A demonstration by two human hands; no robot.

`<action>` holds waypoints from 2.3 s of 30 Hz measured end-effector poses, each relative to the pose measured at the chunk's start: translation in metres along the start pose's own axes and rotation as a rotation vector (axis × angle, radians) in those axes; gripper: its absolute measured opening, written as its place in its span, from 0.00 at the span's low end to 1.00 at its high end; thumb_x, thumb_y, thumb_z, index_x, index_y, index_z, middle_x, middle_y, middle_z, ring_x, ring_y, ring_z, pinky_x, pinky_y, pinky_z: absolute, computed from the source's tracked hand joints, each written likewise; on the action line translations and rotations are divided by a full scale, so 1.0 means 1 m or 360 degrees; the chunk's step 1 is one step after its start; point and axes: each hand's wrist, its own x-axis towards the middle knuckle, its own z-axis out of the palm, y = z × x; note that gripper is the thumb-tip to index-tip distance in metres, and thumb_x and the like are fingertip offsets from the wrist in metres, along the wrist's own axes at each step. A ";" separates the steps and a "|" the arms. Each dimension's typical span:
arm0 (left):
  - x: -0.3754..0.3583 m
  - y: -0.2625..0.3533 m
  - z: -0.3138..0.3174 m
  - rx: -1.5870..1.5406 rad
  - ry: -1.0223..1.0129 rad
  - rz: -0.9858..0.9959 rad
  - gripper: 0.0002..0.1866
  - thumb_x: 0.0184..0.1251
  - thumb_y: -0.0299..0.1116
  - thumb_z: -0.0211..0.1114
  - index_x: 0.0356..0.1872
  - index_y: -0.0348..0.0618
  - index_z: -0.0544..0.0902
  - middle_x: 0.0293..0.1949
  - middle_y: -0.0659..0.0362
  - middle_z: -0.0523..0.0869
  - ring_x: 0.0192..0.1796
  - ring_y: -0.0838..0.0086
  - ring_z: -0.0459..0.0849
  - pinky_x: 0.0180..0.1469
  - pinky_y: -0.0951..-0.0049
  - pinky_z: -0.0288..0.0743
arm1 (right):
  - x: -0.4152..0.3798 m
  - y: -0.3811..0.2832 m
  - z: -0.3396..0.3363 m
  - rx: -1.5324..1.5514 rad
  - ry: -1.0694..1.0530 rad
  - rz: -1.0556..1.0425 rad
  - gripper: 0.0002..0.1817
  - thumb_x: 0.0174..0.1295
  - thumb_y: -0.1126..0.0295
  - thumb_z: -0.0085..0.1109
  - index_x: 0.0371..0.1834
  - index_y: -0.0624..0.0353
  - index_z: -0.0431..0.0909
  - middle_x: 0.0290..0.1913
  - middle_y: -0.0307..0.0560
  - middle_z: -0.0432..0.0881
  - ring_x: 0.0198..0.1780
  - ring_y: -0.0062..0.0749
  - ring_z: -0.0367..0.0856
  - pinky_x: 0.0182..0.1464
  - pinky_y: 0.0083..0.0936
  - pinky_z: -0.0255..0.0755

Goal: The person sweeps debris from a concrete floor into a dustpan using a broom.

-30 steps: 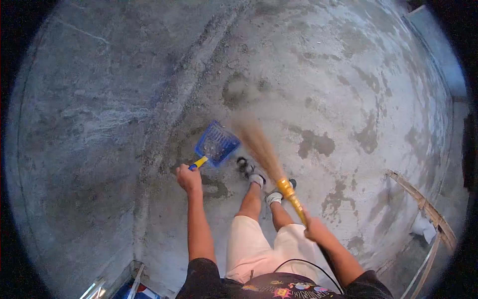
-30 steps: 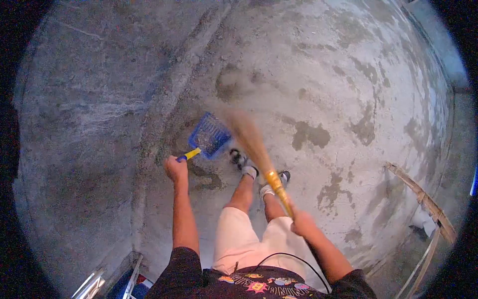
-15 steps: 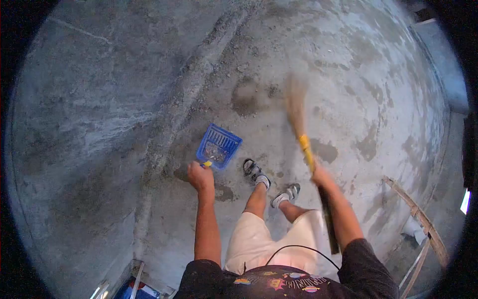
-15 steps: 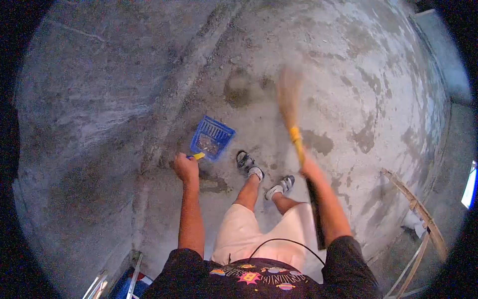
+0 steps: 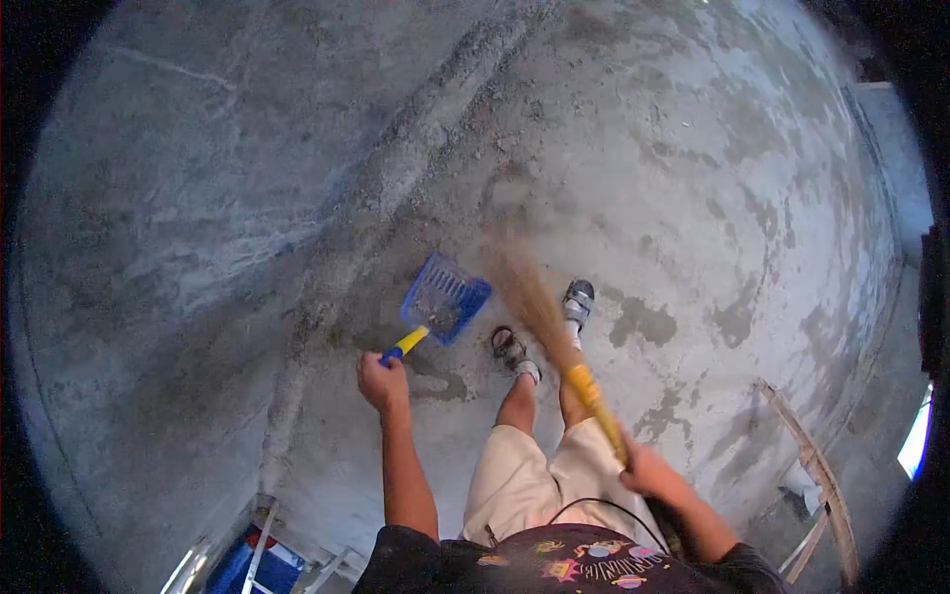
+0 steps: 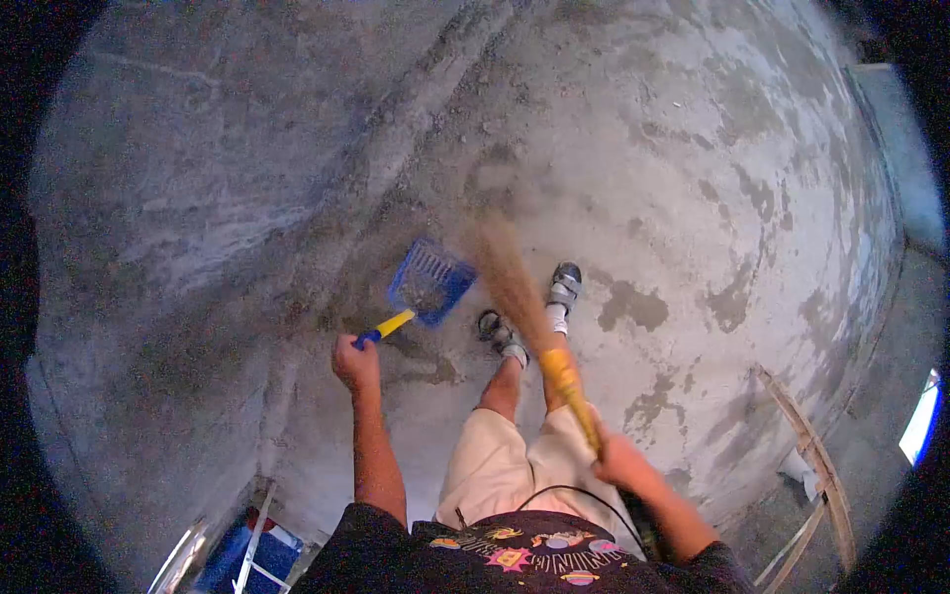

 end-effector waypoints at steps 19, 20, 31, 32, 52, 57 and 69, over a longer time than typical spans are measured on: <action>0.067 0.036 0.013 0.0106 0.0006 -0.0095 0.11 0.48 0.28 0.67 0.32 0.35 0.76 0.35 0.48 0.78 0.41 0.54 0.78 0.43 0.59 0.72 | 0.234 -0.030 -0.088 -0.0235 0.0353 -0.0265 0.39 0.54 0.73 0.51 0.69 0.49 0.44 0.39 0.64 0.79 0.43 0.59 0.78 0.44 0.46 0.71; 0.071 0.036 0.013 0.0105 -0.0023 -0.0106 0.12 0.49 0.29 0.67 0.32 0.35 0.76 0.35 0.48 0.78 0.41 0.54 0.78 0.43 0.59 0.72 | 0.217 -0.040 -0.058 -0.0062 0.0308 -0.0266 0.37 0.56 0.71 0.50 0.69 0.48 0.45 0.39 0.65 0.79 0.43 0.59 0.78 0.44 0.46 0.70; 0.080 -0.002 0.006 0.0096 -0.0067 -0.0021 0.13 0.47 0.29 0.67 0.32 0.37 0.75 0.33 0.49 0.78 0.40 0.54 0.78 0.43 0.58 0.71 | 0.062 -0.060 0.014 -0.0026 0.0011 -0.0371 0.52 0.42 0.77 0.59 0.71 0.42 0.39 0.32 0.63 0.78 0.37 0.58 0.78 0.37 0.45 0.70; 0.078 -0.013 0.008 0.0060 -0.0051 0.0053 0.12 0.47 0.29 0.67 0.31 0.37 0.74 0.33 0.49 0.77 0.40 0.54 0.78 0.43 0.58 0.71 | 0.054 -0.056 0.010 0.0037 0.0074 -0.0229 0.52 0.42 0.77 0.58 0.71 0.42 0.39 0.33 0.64 0.78 0.38 0.59 0.78 0.38 0.45 0.70; 0.043 -0.013 0.011 0.0015 -0.0129 0.0062 0.11 0.51 0.29 0.66 0.34 0.35 0.76 0.35 0.50 0.78 0.40 0.56 0.78 0.40 0.59 0.73 | 0.102 -0.132 0.075 0.0118 -0.0319 -0.0244 0.51 0.41 0.74 0.58 0.70 0.54 0.37 0.31 0.67 0.78 0.35 0.58 0.78 0.38 0.41 0.71; 0.054 -0.082 0.002 -0.0087 -0.0029 0.0013 0.09 0.50 0.28 0.67 0.30 0.33 0.80 0.34 0.49 0.79 0.39 0.55 0.79 0.40 0.60 0.73 | 0.064 -0.135 0.045 0.0074 -0.0171 -0.0329 0.52 0.41 0.74 0.57 0.71 0.54 0.36 0.31 0.68 0.77 0.36 0.59 0.78 0.39 0.42 0.70; 0.064 -0.117 -0.054 -0.0056 0.0090 -0.0124 0.09 0.47 0.26 0.68 0.29 0.32 0.79 0.31 0.49 0.79 0.37 0.55 0.78 0.41 0.59 0.72 | 0.113 -0.077 -0.179 0.0638 0.0849 -0.0048 0.49 0.42 0.79 0.54 0.72 0.43 0.43 0.32 0.51 0.77 0.22 0.32 0.75 0.25 0.29 0.73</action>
